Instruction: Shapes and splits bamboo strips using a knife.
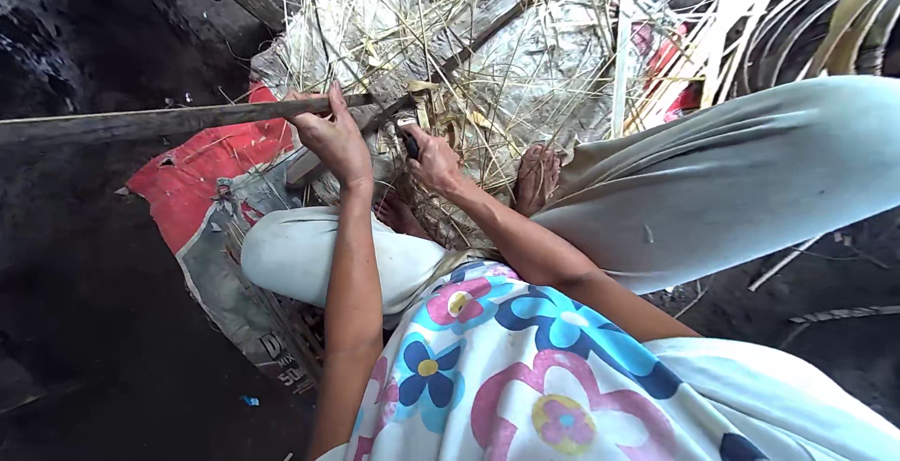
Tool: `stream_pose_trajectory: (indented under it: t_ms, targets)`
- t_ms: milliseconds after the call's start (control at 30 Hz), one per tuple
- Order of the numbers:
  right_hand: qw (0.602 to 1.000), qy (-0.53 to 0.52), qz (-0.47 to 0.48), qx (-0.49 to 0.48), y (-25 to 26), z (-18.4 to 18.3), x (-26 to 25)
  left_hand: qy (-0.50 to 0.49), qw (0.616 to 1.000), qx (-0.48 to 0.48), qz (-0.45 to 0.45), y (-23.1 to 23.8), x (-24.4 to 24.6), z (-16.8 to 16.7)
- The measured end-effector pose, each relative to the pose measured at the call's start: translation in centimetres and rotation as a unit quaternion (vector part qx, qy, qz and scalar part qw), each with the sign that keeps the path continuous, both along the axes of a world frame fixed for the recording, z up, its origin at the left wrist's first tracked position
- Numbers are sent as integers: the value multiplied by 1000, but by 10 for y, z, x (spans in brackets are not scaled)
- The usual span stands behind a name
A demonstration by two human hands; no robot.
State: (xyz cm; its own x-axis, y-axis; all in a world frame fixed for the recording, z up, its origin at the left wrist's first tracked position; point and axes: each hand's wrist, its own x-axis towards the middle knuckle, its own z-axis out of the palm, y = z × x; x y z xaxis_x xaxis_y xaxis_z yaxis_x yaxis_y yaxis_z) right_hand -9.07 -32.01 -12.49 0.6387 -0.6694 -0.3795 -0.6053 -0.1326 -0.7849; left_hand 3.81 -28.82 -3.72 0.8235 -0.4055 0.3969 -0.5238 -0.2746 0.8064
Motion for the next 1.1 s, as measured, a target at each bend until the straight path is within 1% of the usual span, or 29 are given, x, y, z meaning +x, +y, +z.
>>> stream_pose_trajectory:
  t_ms: [67, 100, 167, 233, 267, 367, 433, 500, 567, 633, 700, 767, 867, 1000, 1100]
  targets:
    - [999, 32, -16, 40, -7, -16, -3, -1, 1000, -9, 5, 1, 1, -2]
    - [998, 45, -19, 47, -9, -17, -3, -4, 1000, -19, 3, 1, 3, -4]
    - [998, 39, -14, 39, -8, -5, -1, 5, 1000, -26, -6, 1, 5, -5]
    - [1000, 22, 3, 5, -5, 5, 1, 9, 1000, -27, -8, 0, 5, -5]
    - [1000, 21, 7, 2, -5, 4, 0, 7, 1000, -26, -9, 1, 5, -6]
    - [998, 52, -8, 37, -11, -14, -5, 4, 999, -37, -17, 3, 8, -7]
    - [998, 54, -14, 38, -13, -11, -6, 12, 999, -34, -24, 2, 8, -5]
    - [999, 35, -12, 22, -12, -3, -6, 15, 999, -32, -30, 1, 5, -5]
    - [999, 39, -1, 23, -13, -7, -8, 18, 999, -23, -32, 2, 4, -4]
    - [997, 61, -1, 45, -19, -16, -11, 23, 998, -29, -43, 4, 7, -5]
    - [996, 70, -5, 50, -24, -16, -11, 30, 998, -35, -46, 3, 10, -4]
    - [996, 67, -4, 51, -22, -9, -12, 38, 997, -33, -59, 5, 11, -4]
    - [998, 56, 15, 22, -21, 2, -11, 34, 996, -25, -83, 7, 12, -4]
    - [997, 70, 5, 45, -26, -14, -14, 23, 997, -20, -69, 7, 13, -3]
    - [997, 65, 6, 32, -25, -5, -13, 36, 997, -24, -66, 4, 12, -3]
